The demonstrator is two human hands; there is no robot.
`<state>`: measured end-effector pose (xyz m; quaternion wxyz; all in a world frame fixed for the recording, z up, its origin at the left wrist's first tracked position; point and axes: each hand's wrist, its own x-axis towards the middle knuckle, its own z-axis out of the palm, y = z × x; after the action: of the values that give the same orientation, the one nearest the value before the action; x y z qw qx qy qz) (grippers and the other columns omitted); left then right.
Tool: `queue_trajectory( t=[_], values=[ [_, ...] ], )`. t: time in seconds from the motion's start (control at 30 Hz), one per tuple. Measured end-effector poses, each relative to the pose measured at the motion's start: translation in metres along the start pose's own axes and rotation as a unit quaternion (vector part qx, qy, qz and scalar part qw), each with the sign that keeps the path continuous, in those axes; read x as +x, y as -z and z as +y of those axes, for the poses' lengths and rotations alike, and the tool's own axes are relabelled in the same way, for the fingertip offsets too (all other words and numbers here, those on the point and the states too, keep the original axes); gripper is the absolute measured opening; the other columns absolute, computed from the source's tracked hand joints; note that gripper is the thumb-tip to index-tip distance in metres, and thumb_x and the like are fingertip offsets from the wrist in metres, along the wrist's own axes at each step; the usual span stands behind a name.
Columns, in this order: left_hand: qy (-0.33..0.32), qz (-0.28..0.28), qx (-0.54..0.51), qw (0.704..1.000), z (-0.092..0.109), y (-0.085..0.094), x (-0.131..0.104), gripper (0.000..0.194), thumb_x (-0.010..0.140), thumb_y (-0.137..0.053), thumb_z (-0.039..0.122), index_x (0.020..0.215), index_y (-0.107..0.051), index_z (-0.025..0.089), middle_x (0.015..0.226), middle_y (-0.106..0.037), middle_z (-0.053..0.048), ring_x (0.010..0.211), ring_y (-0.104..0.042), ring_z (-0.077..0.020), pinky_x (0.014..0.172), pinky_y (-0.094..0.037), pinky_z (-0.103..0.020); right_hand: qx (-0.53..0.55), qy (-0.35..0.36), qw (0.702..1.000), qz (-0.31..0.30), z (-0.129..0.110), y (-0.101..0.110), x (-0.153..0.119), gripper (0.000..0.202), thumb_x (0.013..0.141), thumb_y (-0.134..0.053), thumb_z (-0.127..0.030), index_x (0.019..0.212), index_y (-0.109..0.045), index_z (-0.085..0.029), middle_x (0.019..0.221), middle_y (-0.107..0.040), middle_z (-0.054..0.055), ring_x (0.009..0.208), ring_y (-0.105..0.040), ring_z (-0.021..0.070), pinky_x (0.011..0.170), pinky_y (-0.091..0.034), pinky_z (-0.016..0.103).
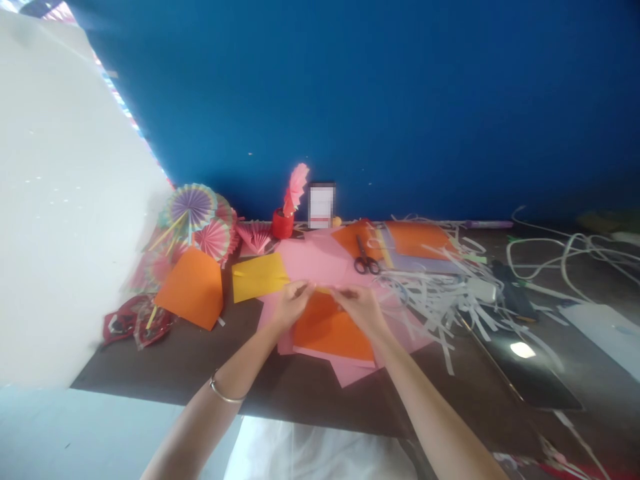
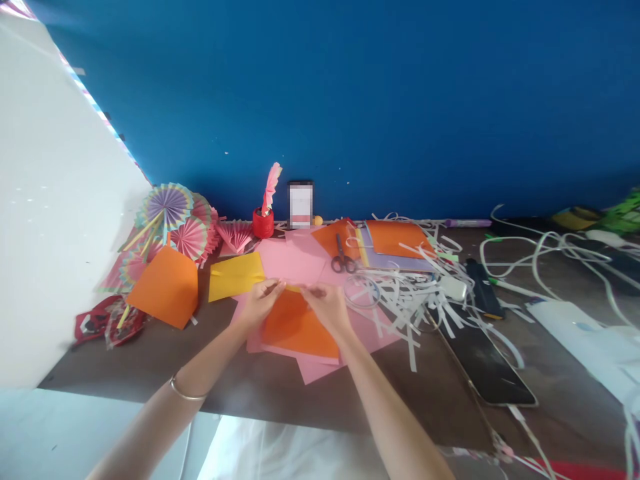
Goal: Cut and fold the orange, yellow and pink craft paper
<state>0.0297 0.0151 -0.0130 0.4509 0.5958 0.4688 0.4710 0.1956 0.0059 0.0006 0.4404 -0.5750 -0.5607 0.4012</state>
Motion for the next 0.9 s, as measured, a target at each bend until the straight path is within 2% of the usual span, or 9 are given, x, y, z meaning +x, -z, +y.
queue_trajectory(
  t=[0.17,0.33,0.53,0.67,0.8,0.9],
  values=[
    [0.009,0.018,-0.030,0.999,0.002,0.000,-0.001,0.029,0.079,-0.054,0.042,0.071,-0.062,0.015,0.073,-0.063,-0.002,0.072,-0.056,-0.0158,0.069,-0.043,-0.026,-0.017,0.021,1.000,0.004,-0.001,-0.002,-0.002,0.034,0.068,-0.062,-0.049,0.063,-0.066,-0.015,0.056,-0.065,0.005,0.050,-0.059,0.0170,0.047,-0.046,0.026],
    [0.023,-0.010,-0.028,0.999,0.010,-0.003,-0.001,0.025,0.074,-0.061,0.038,0.086,-0.067,0.017,0.088,-0.068,-0.005,0.086,-0.060,-0.0197,0.078,-0.045,-0.028,-0.051,0.054,0.997,0.023,0.000,-0.006,-0.003,0.027,0.070,-0.059,-0.041,0.065,-0.067,-0.016,0.063,-0.069,0.006,0.058,-0.063,0.0198,0.052,-0.048,0.028],
    [-0.004,-0.034,-0.012,0.999,0.002,-0.005,0.004,0.023,0.076,-0.059,0.037,0.077,-0.070,0.017,0.084,-0.070,-0.005,0.085,-0.062,-0.0206,0.078,-0.047,-0.029,-0.033,0.060,0.998,0.004,0.002,-0.004,-0.005,0.024,0.069,-0.061,-0.038,0.071,-0.070,-0.017,0.074,-0.072,0.008,0.069,-0.066,0.0239,0.060,-0.052,0.032],
    [0.010,-0.018,0.004,1.000,-0.004,-0.003,0.005,0.023,0.076,-0.058,0.038,0.072,-0.069,0.019,0.080,-0.070,-0.003,0.081,-0.062,-0.0197,0.074,-0.047,-0.029,-0.019,0.060,0.998,-0.009,0.002,-0.001,-0.005,0.026,0.070,-0.062,-0.040,0.080,-0.072,-0.018,0.082,-0.072,0.008,0.075,-0.067,0.0254,0.065,-0.054,0.035],
    [0.017,0.017,-0.003,1.000,-0.004,0.000,0.004,0.023,0.076,-0.059,0.037,0.075,-0.069,0.016,0.084,-0.070,-0.005,0.079,-0.062,-0.0190,0.072,-0.047,-0.028,-0.025,0.036,0.999,0.020,0.006,0.001,-0.002,0.028,0.066,-0.065,-0.042,0.074,-0.069,-0.016,0.076,-0.072,0.009,0.070,-0.067,0.0241,0.062,-0.053,0.033],
    [0.004,0.020,-0.001,1.000,-0.002,0.002,0.005,0.022,0.076,-0.059,0.036,0.076,-0.068,0.015,0.087,-0.069,-0.005,0.081,-0.061,-0.0186,0.073,-0.046,-0.028,-0.024,0.028,0.999,0.016,0.008,0.003,0.000,0.027,0.068,-0.063,-0.042,0.071,-0.067,-0.016,0.070,-0.070,0.009,0.062,-0.065,0.0211,0.055,-0.051,0.030]
  ],
)
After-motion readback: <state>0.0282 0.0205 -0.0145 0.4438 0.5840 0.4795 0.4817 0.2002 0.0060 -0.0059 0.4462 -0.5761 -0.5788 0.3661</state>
